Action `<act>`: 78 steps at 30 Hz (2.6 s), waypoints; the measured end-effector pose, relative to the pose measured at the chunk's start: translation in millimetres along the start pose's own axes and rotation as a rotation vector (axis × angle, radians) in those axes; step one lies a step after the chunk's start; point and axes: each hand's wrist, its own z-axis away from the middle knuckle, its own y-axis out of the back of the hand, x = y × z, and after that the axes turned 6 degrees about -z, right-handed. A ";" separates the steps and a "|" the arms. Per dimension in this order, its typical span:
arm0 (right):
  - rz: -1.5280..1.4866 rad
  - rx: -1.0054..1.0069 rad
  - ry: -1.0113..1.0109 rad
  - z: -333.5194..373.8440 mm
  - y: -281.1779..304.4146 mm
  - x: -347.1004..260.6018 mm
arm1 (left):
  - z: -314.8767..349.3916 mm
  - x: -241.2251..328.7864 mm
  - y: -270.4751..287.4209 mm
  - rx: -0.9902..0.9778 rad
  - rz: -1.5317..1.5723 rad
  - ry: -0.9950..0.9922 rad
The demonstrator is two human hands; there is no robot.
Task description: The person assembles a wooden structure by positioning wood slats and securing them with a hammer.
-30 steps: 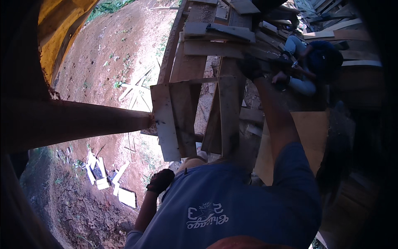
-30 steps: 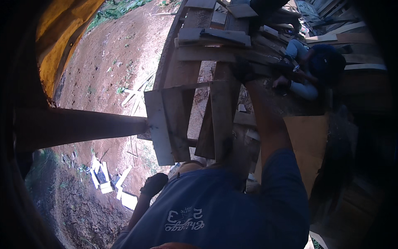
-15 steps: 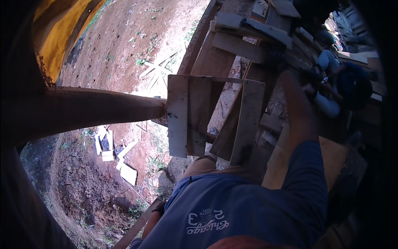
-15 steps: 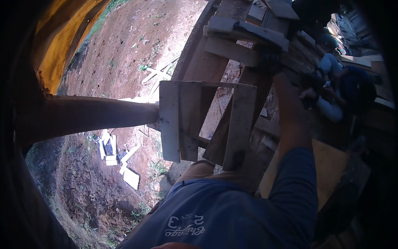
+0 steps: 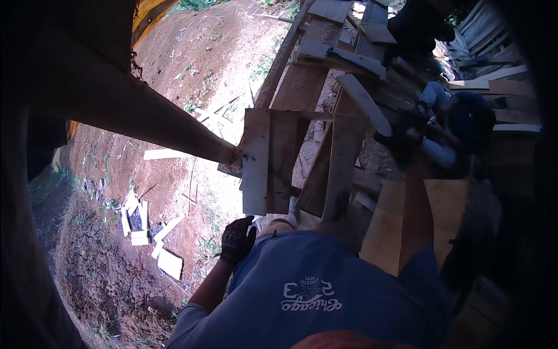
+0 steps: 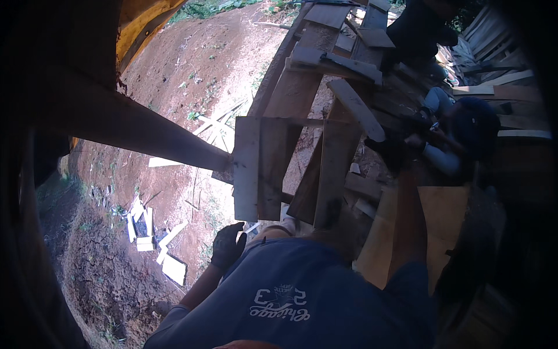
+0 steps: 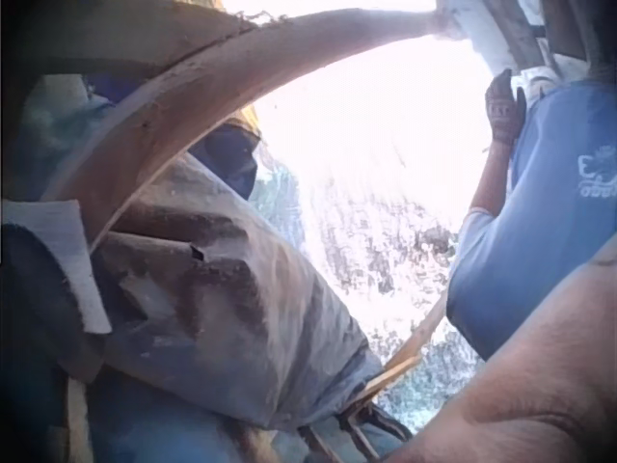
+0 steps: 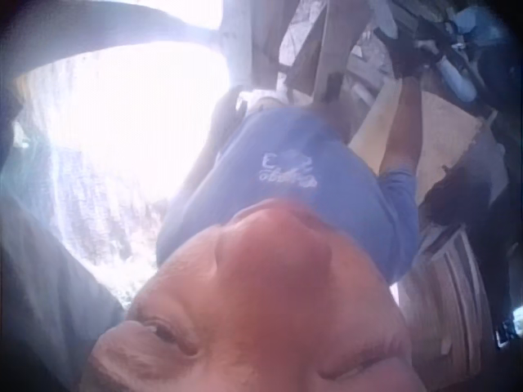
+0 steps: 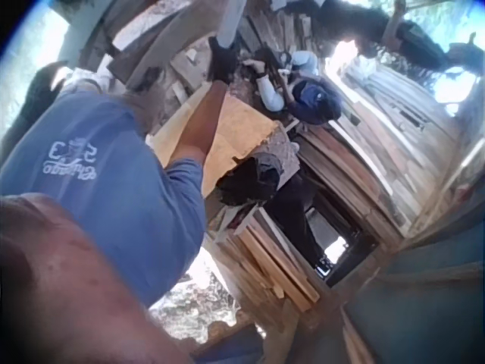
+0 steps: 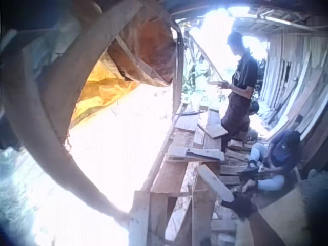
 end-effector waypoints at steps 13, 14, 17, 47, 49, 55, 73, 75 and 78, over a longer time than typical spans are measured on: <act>-0.079 0.169 -0.086 167.0 -254.4 -103.0 | -112.5 23.7 -87.1 0.164 -0.222 -0.561; -0.219 0.096 -0.140 169.7 -228.4 -136.6 | -112.3 16.2 -90.8 0.193 -0.213 -0.539; -0.292 0.130 -0.195 168.3 -229.1 -154.0 | -116.2 7.6 -92.2 0.173 -0.283 -0.543; 0.160 0.176 -0.124 105.4 -272.3 -173.8 | -100.3 1.9 -114.8 -0.007 -0.252 -0.424; 0.179 0.152 -0.102 108.9 -265.9 -168.7 | -100.7 5.7 -110.9 0.004 -0.253 -0.447; 0.143 0.216 -0.081 110.8 -263.1 -165.2 | -109.0 4.3 -117.4 -0.109 -0.174 -0.427; 0.086 0.303 -0.008 114.2 -273.5 -152.1 | -111.9 -14.2 -144.5 -0.155 -0.255 -0.479; 0.082 0.336 0.007 113.3 -275.9 -151.6 | -112.5 -17.5 -149.4 -0.169 -0.260 -0.476; 0.069 0.349 0.002 111.6 -279.9 -149.8 | -115.4 -20.5 -151.0 -0.175 -0.246 -0.470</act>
